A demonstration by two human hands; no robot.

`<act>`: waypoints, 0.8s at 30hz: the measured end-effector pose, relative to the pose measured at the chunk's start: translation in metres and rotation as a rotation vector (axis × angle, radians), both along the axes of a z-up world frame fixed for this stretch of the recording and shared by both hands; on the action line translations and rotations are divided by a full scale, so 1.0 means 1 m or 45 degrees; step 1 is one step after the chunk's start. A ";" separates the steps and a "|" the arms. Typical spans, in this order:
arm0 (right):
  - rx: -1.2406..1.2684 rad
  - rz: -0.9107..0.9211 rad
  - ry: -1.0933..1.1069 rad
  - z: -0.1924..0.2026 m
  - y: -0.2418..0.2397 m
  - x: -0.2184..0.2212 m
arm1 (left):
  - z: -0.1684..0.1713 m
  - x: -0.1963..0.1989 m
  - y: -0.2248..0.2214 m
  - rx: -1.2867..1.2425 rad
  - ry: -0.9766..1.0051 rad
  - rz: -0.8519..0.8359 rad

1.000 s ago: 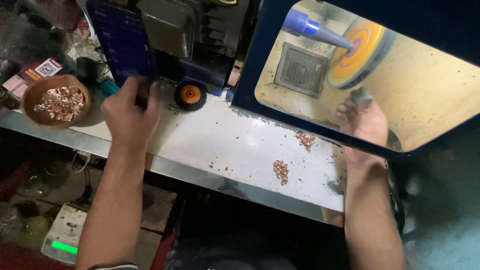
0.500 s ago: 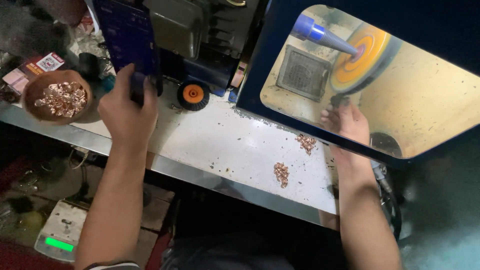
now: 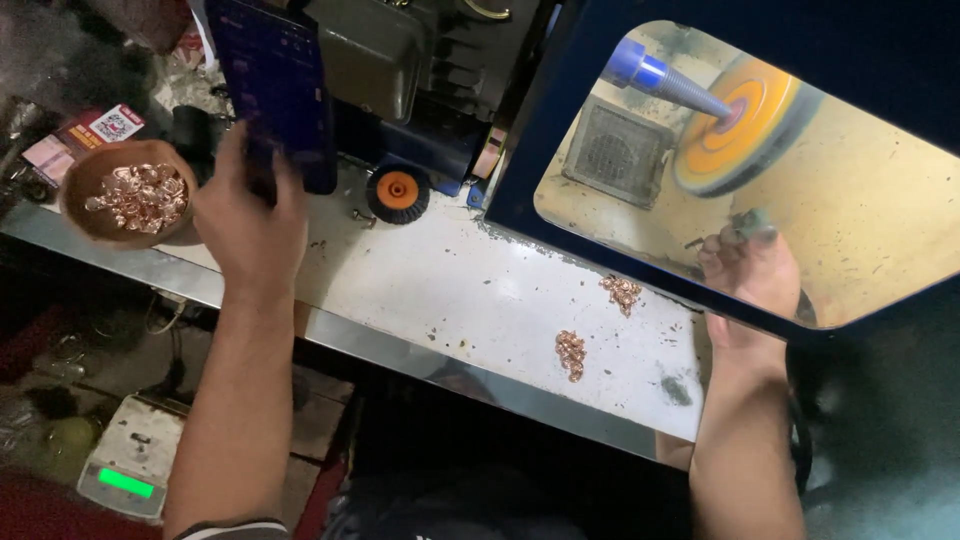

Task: Polishing small metal rings using a motorized polishing wheel inside a protective enclosure.

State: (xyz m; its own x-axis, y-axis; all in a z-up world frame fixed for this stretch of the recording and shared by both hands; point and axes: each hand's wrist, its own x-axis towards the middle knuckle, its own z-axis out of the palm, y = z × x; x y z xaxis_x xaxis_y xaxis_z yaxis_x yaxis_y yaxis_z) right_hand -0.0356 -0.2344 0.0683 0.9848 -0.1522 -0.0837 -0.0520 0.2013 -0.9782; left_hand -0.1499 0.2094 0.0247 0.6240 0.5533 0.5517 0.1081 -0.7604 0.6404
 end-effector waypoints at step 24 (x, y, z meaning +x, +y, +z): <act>0.070 0.111 -0.053 -0.019 -0.015 0.009 | -0.006 -0.018 -0.009 0.547 0.115 0.066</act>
State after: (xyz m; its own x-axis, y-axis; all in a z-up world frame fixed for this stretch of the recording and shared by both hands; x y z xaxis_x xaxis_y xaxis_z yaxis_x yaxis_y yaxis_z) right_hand -0.0264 -0.2494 0.0496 0.9969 -0.0620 -0.0483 -0.0312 0.2513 -0.9674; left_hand -0.1681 0.2003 0.0183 0.6580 0.3176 0.6828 0.1943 -0.9476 0.2535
